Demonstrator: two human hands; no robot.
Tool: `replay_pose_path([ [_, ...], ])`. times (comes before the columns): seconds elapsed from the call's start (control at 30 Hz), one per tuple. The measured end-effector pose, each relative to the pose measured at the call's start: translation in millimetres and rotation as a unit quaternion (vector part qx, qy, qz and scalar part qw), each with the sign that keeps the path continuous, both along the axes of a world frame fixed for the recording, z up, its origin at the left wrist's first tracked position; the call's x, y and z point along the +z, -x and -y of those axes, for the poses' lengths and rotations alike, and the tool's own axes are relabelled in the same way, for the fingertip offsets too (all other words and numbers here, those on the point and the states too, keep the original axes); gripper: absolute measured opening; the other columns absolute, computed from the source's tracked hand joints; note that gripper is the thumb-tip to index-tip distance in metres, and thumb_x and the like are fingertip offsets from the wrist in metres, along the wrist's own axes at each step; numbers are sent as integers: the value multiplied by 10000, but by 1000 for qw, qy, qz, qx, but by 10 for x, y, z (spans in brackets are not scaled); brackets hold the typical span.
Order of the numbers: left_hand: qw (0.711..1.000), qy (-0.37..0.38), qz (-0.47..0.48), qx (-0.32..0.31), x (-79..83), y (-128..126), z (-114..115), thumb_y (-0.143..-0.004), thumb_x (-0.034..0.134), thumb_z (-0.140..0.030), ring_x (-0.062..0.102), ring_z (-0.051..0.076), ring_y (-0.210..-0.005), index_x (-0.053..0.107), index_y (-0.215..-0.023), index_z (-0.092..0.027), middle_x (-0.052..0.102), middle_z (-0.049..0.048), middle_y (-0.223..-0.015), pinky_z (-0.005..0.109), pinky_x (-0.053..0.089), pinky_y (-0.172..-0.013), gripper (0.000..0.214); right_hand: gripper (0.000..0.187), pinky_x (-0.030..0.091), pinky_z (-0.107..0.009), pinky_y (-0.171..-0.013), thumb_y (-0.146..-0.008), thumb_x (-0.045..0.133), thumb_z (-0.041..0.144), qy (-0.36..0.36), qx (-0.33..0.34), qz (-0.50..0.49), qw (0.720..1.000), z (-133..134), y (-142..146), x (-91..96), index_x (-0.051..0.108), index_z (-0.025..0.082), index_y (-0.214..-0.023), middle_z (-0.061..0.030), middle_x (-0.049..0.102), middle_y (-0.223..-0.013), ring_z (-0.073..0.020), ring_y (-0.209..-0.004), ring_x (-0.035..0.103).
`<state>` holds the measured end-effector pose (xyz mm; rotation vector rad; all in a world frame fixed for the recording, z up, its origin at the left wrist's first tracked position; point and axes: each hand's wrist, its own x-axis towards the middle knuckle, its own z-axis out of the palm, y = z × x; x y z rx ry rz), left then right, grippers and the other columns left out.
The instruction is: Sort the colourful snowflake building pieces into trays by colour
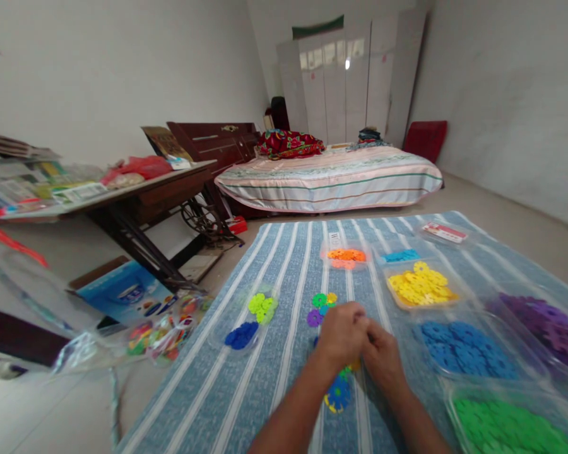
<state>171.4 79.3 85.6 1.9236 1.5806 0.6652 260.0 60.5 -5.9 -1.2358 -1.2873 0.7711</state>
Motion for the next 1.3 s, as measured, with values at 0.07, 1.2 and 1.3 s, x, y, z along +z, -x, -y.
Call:
replay_pose_path([
  [0.07, 997, -24, -48, 56, -6, 333, -137, -750, 470, -176, 571, 150, -676, 681, -726, -164, 655, 23, -688, 253, 400, -650, 213, 309, 459, -257, -616, -854, 481, 403, 5, 15, 5, 1000, -4, -5, 16, 687, 194, -758, -17, 641, -700, -160, -670, 586],
  [1.2, 993, 117, -9, 28, -323, 656, 46, -585, 598, -120, 417, 93, -492, 664, -637, -155, 477, -53, -505, 233, 263, -516, 90, 302, 449, -255, -642, -853, 496, 410, 13, 19, 22, 999, -7, -27, 57, 680, 187, -765, -23, 638, -724, -164, -691, 582],
  [1.3, 993, 111, -23, 39, -351, 649, 48, -581, 617, -116, 470, 109, -527, 663, -624, -157, 539, -34, -542, 234, 284, -528, 75, 310, 456, -259, -650, -850, 499, 424, 13, 21, 23, 999, -7, -37, 23, 689, 190, -776, -27, 651, -735, -171, -706, 591],
])
